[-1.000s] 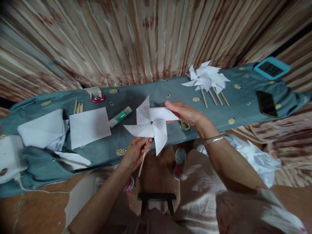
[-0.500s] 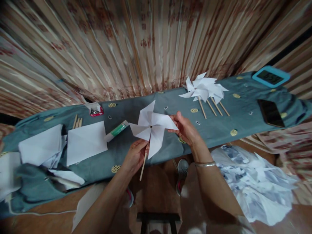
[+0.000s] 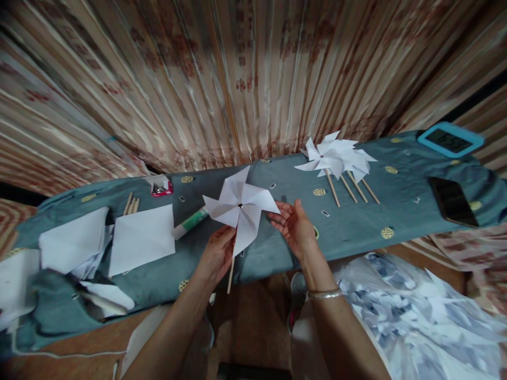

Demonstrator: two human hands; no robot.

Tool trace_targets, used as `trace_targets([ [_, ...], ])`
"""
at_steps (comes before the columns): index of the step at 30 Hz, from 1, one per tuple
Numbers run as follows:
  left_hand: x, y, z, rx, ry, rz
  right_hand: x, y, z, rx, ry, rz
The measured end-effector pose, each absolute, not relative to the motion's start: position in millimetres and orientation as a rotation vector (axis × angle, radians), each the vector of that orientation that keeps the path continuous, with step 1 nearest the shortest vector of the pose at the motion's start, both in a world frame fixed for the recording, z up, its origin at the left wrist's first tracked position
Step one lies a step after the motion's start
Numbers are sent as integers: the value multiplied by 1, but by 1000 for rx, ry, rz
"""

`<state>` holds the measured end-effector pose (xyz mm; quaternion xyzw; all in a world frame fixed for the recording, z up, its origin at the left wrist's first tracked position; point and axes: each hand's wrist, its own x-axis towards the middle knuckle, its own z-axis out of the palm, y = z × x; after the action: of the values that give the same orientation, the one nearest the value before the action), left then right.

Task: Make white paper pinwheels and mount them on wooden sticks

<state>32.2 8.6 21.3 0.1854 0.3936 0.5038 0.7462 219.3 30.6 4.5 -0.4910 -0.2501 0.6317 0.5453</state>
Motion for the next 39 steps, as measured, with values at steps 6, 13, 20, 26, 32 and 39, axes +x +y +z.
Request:
trace_targets([
  [6,24,17,25,356,848,1189,192,9,5,-1225,-1100,1826],
  [13,25,16,30,333,848,1205,160,-4,1,-1109,-1477,2075],
  [20,25,13,28,361,836,1175,151,-6,-3,-1062,-1490,2057],
  [26,25,13,22,427,854,1152,151,-5,-1,-1049,-1499,2038],
  [32,23,10,11,657,1034,1130,160,1,2,-1130,-1476,1920],
  [39,18,5,4,838,1101,1102,165,5,3,-1155,-1475,1829],
])
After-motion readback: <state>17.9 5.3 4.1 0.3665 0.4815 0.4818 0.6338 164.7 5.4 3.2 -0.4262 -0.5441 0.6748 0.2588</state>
